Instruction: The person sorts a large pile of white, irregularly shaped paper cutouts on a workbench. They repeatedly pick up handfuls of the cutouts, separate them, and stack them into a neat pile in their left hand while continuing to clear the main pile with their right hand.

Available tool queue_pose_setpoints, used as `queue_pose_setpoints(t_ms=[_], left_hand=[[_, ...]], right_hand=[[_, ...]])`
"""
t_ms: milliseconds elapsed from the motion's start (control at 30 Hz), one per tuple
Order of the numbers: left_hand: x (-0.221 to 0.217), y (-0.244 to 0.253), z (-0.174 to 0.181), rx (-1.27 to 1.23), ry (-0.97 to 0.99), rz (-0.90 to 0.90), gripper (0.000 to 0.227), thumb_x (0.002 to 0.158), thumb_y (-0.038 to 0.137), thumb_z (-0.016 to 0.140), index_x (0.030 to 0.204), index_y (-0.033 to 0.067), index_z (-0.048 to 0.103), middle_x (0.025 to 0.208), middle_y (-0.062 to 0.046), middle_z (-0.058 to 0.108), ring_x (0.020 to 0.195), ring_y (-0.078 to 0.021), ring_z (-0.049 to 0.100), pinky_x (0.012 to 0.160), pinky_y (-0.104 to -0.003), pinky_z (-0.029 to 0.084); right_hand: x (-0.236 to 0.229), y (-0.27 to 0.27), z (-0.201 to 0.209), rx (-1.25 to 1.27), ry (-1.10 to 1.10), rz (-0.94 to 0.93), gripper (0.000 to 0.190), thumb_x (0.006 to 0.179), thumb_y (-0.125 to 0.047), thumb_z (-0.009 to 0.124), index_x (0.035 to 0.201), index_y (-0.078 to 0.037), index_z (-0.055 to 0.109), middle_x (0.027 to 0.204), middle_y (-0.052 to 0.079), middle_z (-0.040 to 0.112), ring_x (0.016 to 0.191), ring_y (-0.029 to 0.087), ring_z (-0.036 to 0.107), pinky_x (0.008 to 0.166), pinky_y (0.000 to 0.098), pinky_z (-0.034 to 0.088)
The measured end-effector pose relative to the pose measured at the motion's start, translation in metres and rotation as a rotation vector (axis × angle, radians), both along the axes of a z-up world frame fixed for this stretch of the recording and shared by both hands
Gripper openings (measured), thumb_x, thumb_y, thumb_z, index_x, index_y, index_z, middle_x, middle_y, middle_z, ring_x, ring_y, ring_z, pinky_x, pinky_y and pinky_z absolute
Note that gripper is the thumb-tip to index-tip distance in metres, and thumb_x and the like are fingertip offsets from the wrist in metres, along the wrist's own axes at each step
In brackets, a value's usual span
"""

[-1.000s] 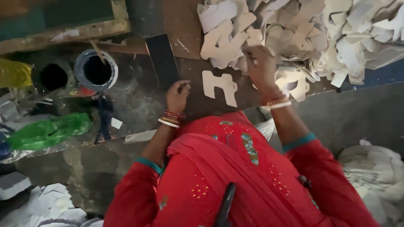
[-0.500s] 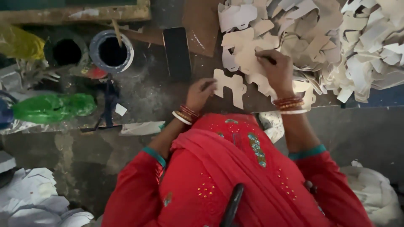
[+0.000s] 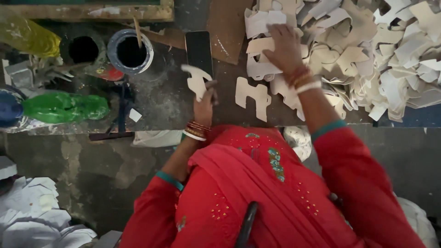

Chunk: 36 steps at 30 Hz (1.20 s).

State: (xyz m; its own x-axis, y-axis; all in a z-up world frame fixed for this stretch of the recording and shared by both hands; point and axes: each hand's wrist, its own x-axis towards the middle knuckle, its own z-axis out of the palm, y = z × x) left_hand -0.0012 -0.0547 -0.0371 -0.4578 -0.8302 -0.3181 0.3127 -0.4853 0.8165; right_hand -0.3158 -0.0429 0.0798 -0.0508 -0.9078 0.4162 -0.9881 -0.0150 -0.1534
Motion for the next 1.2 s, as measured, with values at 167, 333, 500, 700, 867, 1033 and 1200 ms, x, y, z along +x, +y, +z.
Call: queue_pose_setpoints(t_ms=[167,333,500,700,867,1033,1200], left_hand=[[0.002,0.009,0.017,-0.151,-0.057,-0.041,0.034,0.097,0.007,0.07,0.13,0.001,0.066,0.088,0.005,0.053,0.076,-0.0058,0.049,0.067,-0.022,0.043],[0.006,0.007,0.028,-0.278,-0.088,-0.085,0.038,0.095,0.005,0.072,0.132,0.0014,0.066,0.084,0.008,0.05,0.076,-0.0034,0.047,0.069,-0.02,0.043],[0.002,0.006,0.038,-0.111,-0.09,-0.173,0.026,0.098,0.007,0.066,0.123,0.0018,0.07,0.074,0.008,0.048,0.061,-0.0027,0.04,0.054,-0.021,0.032],[-0.009,0.003,0.039,-0.119,-0.025,-0.183,0.024,0.107,0.013,0.053,0.117,0.0012,0.072,0.078,0.007,0.057,0.063,-0.0028,0.045,0.058,-0.021,0.039],[-0.014,0.001,0.015,-0.073,-0.035,-0.197,0.024,0.106,0.011,0.055,0.117,0.0001,0.073,0.077,0.005,0.056,0.063,-0.0034,0.046,0.057,-0.022,0.039],[-0.011,-0.002,0.018,-0.106,-0.05,-0.192,0.023,0.105,0.008,0.056,0.117,-0.0006,0.073,0.072,0.003,0.057,0.061,-0.0044,0.047,0.057,-0.023,0.04],[0.002,-0.01,0.03,-0.138,-0.075,-0.185,0.025,0.101,0.005,0.054,0.117,-0.0007,0.072,0.074,0.006,0.057,0.059,-0.0033,0.044,0.053,-0.022,0.035]], right_hand=[[-0.058,-0.007,0.015,0.44,-0.051,-0.119,0.051,0.074,-0.041,0.081,0.108,-0.004,0.075,0.093,0.018,0.073,0.087,0.038,0.068,0.08,0.0554,0.051],[-0.084,0.049,0.138,0.667,-0.495,-0.282,0.048,0.095,-0.04,0.075,0.13,-0.007,0.071,0.104,0.016,0.076,0.078,0.029,0.067,0.071,0.0425,0.053],[-0.118,0.09,0.158,0.45,-0.211,-0.157,0.053,0.087,-0.024,0.082,0.133,-0.001,0.072,0.106,0.021,0.074,0.08,0.025,0.067,0.073,0.0379,0.053],[-0.126,0.173,0.039,-0.09,-0.338,-0.433,0.012,0.102,-0.008,0.075,0.11,0.0,0.078,0.099,0.014,0.079,0.086,0.023,0.075,0.08,0.0342,0.059],[-0.055,0.194,0.0,0.175,-0.065,-0.587,0.031,0.086,-0.031,0.086,0.103,-0.006,0.078,0.104,0.015,0.073,0.104,0.038,0.062,0.096,0.0511,0.046],[-0.033,0.176,-0.017,0.233,0.166,-0.571,0.034,0.083,-0.037,0.087,0.098,-0.009,0.075,0.108,0.013,0.071,0.114,0.04,0.056,0.108,0.0588,0.037],[-0.008,0.174,0.017,0.143,-0.341,-0.649,0.031,0.09,-0.02,0.083,0.113,-0.003,0.071,0.104,0.015,0.073,0.097,0.034,0.068,0.084,0.0483,0.055]])
